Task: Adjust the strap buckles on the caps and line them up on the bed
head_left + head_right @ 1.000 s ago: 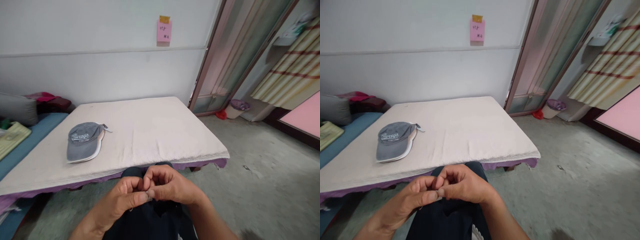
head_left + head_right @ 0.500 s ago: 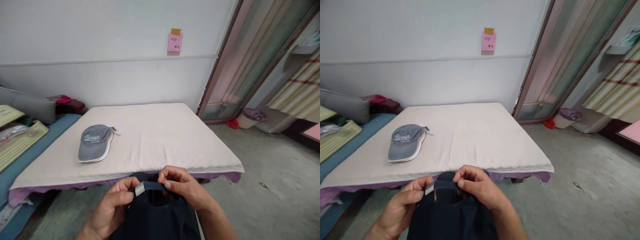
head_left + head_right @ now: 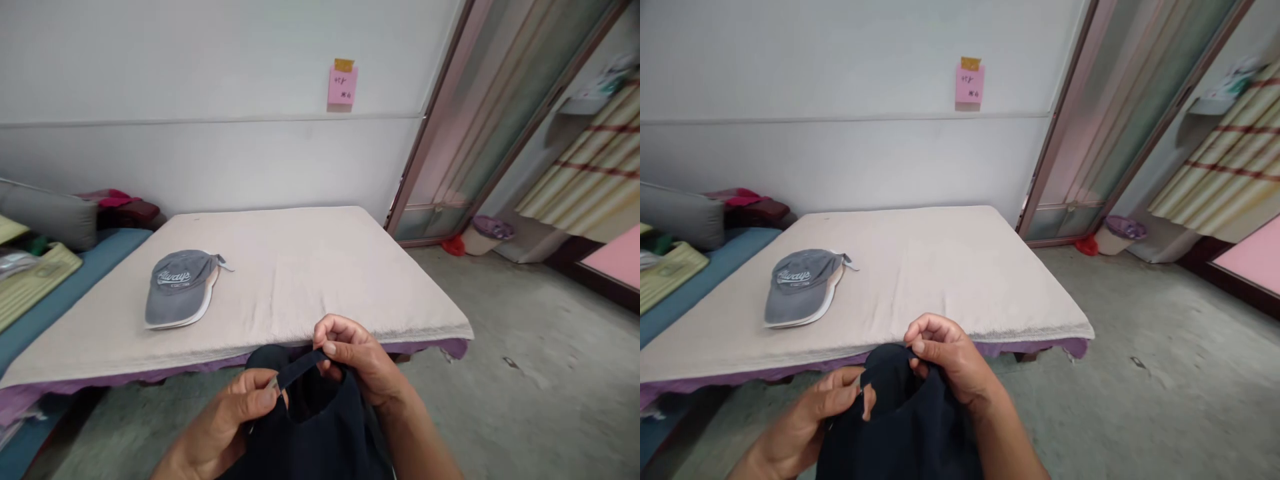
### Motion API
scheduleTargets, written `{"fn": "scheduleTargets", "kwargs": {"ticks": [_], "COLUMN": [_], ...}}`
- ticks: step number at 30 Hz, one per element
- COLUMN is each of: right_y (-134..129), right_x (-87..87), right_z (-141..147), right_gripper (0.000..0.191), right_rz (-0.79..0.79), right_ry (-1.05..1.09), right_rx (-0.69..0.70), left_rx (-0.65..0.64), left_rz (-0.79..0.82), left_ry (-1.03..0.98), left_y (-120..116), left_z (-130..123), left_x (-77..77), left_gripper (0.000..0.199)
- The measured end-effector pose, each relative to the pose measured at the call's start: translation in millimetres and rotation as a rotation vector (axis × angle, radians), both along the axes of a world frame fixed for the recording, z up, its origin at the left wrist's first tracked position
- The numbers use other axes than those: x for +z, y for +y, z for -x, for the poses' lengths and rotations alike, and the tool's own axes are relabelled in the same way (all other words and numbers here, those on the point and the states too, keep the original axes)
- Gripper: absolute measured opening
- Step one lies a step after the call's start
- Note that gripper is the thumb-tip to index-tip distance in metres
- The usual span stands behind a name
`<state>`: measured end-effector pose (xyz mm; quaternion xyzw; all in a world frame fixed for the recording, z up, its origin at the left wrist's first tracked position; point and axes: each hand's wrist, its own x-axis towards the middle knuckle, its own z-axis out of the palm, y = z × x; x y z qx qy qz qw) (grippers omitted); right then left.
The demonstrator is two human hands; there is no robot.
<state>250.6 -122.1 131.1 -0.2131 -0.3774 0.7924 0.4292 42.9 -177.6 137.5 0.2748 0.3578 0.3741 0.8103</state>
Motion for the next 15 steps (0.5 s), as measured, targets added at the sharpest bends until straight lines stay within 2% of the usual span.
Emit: {"fn": "scheduleTargets", "kwargs": {"ticks": [5,11,13,15], "right_y": [-2,-3,-2,-1], "right_x": [-5.1,-19.7,-21.7,-21.3], "right_z": [-2,-10,-10,-9], "right_gripper": [0.013,0.034,0.030,0.025], "right_rz": [-0.052,-0.108,-0.077,-0.049], "right_ry": [-0.063,-0.076,-0.048,-0.015], "right_rx": [0.062,0.213,0.195,0.099], "left_rx": [0.108,0.248,0.229,0.223], "left_rz": [-0.038,-0.004,-0.007,0.006], "left_ry": [-0.011,0.026,-0.023,-0.096], "left_y": [2,2,1,-1], "left_z": [2,9,10,12], "left_x": [-0.6,2.1,0.4,-3.3], "left_gripper": [0.024,0.021,0.021,0.023]}}
